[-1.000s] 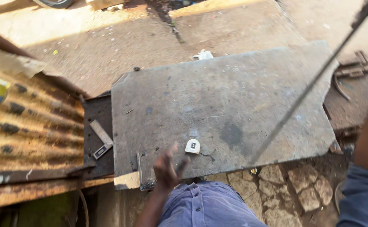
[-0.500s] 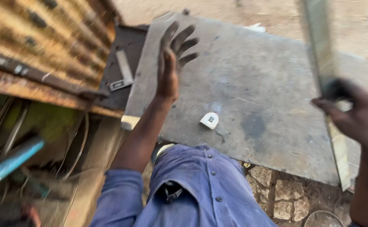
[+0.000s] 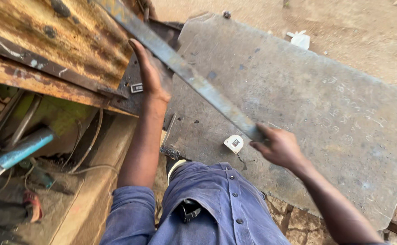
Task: The person uses a combination square, measuring tape, and a piece of chalk to measure and mark points along a long metal strip resting on a workbench.
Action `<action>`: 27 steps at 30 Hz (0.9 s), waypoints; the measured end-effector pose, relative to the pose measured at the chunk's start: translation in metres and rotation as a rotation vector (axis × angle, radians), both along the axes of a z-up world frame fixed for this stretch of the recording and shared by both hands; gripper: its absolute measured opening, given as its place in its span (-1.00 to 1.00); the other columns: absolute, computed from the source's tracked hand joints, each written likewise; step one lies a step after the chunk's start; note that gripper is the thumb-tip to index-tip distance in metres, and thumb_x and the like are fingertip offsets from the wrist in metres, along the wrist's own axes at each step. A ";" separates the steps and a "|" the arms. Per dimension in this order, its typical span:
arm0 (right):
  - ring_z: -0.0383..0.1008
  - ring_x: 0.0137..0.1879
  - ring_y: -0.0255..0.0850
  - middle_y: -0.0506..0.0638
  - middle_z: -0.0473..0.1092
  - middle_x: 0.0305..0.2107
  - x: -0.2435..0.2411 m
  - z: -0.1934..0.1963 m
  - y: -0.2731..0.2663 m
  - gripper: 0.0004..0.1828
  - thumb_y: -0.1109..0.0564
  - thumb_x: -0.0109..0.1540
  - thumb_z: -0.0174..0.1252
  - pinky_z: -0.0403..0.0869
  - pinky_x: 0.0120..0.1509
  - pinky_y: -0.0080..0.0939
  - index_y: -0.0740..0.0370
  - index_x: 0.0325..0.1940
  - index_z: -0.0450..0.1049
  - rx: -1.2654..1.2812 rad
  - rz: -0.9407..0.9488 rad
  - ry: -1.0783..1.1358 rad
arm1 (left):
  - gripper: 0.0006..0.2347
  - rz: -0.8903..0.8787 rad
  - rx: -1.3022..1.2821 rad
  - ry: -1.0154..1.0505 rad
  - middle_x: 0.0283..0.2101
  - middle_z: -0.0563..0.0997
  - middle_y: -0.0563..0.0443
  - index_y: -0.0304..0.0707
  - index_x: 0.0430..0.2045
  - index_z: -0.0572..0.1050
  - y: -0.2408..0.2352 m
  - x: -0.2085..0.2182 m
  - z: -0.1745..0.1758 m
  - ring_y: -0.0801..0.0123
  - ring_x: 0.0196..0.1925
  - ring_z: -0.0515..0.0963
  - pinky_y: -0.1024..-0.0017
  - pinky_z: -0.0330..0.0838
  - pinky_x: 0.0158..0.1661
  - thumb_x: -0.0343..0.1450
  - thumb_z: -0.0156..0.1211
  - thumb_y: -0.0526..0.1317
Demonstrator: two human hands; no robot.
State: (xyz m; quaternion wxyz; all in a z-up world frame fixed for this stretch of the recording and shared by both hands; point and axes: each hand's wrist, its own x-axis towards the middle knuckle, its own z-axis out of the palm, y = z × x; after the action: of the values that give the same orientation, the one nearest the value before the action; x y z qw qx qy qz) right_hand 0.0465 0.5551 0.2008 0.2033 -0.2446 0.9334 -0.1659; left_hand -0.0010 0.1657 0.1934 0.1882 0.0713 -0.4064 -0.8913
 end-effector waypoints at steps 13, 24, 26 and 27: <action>0.61 -0.05 -0.02 0.03 0.45 0.12 -0.046 -0.093 0.041 -0.25 -0.31 0.22 0.13 0.62 -0.08 0.01 -0.18 0.48 0.21 0.509 0.148 0.010 | -0.55 -0.363 -0.208 -0.638 -0.36 0.68 0.05 -0.25 -0.21 0.55 -0.024 0.058 -0.114 0.45 -0.45 0.69 0.49 0.56 -0.52 0.34 0.27 0.18; 0.60 -0.18 -0.30 0.00 0.58 -0.10 -0.036 -0.040 0.064 -0.54 -0.11 0.45 0.09 0.57 -0.17 -0.20 0.03 0.40 0.40 0.056 -0.106 0.237 | -0.82 -0.049 -1.413 -0.707 -0.15 0.70 -0.01 -0.15 -0.15 0.60 -0.095 0.052 -0.099 0.29 -0.17 0.70 0.21 0.61 -0.16 0.46 0.27 -0.12; 0.54 -0.21 -0.37 -0.03 0.58 -0.18 -0.033 -0.030 0.063 -0.70 0.09 0.52 0.05 0.51 -0.17 -0.22 0.12 0.32 0.49 -0.350 -0.297 0.125 | -0.84 0.087 -1.545 -0.613 -0.12 0.71 -0.07 -0.18 -0.14 0.62 -0.117 0.031 -0.115 0.18 -0.11 0.71 0.18 0.59 -0.10 0.46 0.29 -0.19; 0.50 -0.31 -0.39 -0.05 0.57 -0.24 -0.027 -0.029 0.063 -0.69 0.15 0.50 0.02 0.46 -0.25 -0.25 0.13 0.32 0.49 -0.431 -0.407 -0.016 | -0.84 0.162 -1.617 -0.502 -0.12 0.71 -0.14 -0.23 -0.15 0.64 -0.126 0.021 -0.129 0.08 -0.08 0.70 0.15 0.58 -0.07 0.44 0.34 -0.23</action>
State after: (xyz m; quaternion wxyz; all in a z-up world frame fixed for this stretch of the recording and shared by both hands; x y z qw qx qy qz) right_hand 0.0199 0.6185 0.1718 0.1164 -0.0885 0.9049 -0.3998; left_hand 0.0200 0.0392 0.0648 0.1489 0.1394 -0.9416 -0.2680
